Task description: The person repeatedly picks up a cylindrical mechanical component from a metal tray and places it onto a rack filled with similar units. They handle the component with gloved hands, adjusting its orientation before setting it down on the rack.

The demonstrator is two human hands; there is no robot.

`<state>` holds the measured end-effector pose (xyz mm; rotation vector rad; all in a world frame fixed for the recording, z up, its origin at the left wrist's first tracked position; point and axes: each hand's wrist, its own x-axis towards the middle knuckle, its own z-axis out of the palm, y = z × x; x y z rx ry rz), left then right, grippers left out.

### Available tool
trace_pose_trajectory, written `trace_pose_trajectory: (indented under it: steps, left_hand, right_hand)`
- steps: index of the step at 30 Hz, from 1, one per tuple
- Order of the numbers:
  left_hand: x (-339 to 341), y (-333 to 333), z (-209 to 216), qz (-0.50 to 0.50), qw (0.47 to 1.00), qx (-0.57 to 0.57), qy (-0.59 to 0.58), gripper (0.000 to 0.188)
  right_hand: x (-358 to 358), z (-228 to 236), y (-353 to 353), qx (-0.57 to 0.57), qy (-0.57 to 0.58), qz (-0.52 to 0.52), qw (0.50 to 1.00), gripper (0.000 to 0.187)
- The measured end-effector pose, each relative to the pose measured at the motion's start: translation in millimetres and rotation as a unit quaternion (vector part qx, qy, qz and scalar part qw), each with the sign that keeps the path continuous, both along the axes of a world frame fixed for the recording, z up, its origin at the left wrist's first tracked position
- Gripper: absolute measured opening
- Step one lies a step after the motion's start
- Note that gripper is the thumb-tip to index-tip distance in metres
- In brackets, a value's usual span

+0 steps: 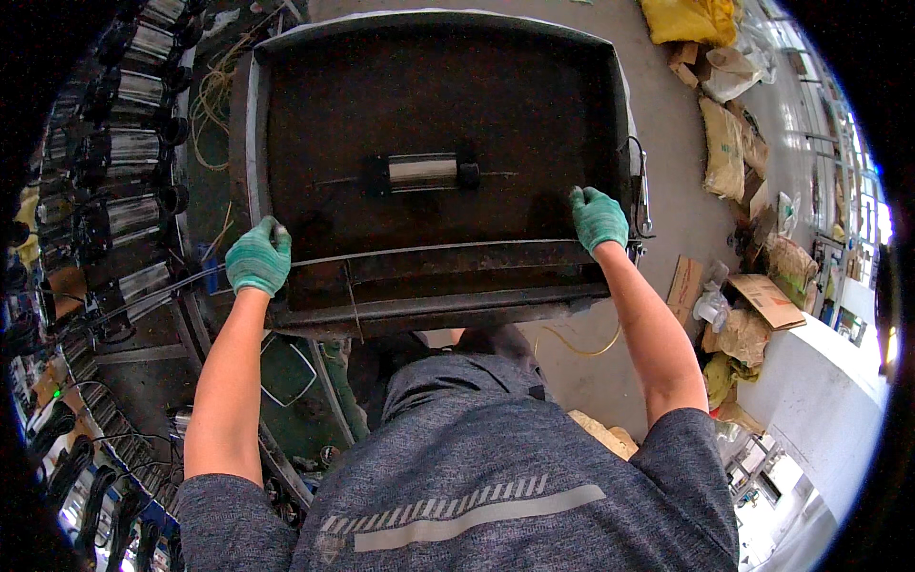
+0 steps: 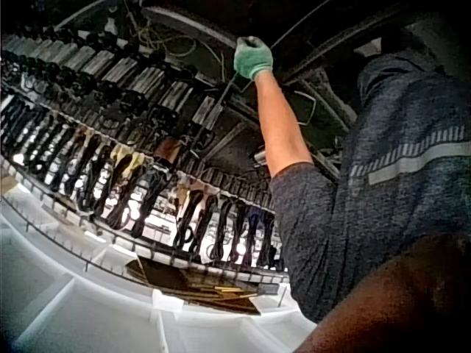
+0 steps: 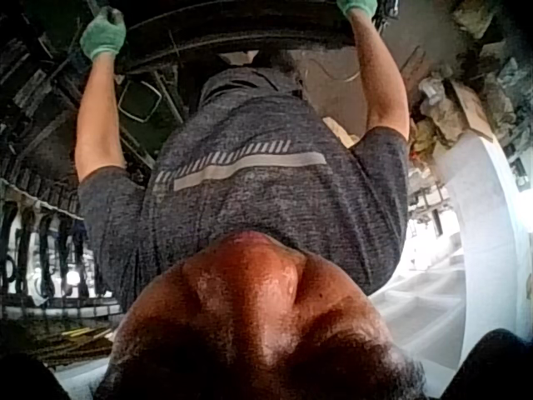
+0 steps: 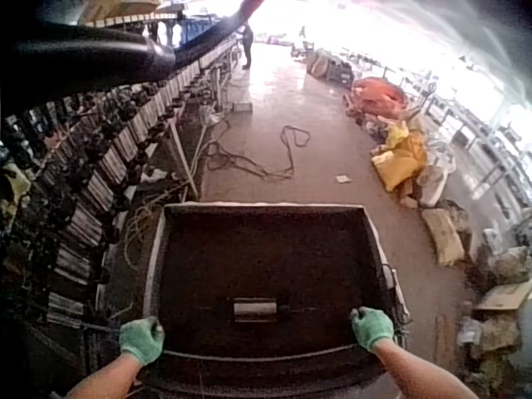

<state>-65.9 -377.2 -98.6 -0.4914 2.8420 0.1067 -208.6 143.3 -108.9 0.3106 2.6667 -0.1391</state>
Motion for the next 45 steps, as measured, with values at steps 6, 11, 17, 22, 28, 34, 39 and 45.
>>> trace_pose_trajectory:
  steps: [6,11,17,22,28,34,39,45]
  left_hand:
    - [-1,3,6,-0.001,1.000,0.002,0.003,0.035]
    - [1,2,2,-0.009,1.000,-0.009,0.022,0.034]
    - [-2,9,12,0.004,1.000,-0.005,0.006,0.035]
    - [0,3,5,0.001,1.000,-0.006,0.005,0.038]
    - [0,4,5,0.002,1.000,-0.009,0.005,0.040]
    - [1,2,2,-0.002,1.000,-0.004,0.011,0.037]
    - [0,4,7,-0.004,1.000,0.002,0.019,0.035]
    - [2,2,5,-0.005,1.000,0.000,0.020,0.035]
  right_hand:
    - [0,2,-1,-0.002,-0.005,-0.001,1.000,0.048]
    - [0,5,-2,-0.012,-0.008,-0.004,1.000,0.048]
    - [-1,3,-1,-0.005,-0.008,0.000,1.000,0.049]
    - [0,0,0,0.001,0.003,0.005,1.000,0.049]
    - [-1,5,-2,-0.004,-0.007,0.000,1.000,0.048]
    - [0,5,-3,-0.009,0.007,0.002,1.000,0.046]
    - [1,-1,1,-0.007,0.011,0.009,1.000,0.047]
    - [0,0,1,-0.007,0.005,0.013,1.000,0.048]
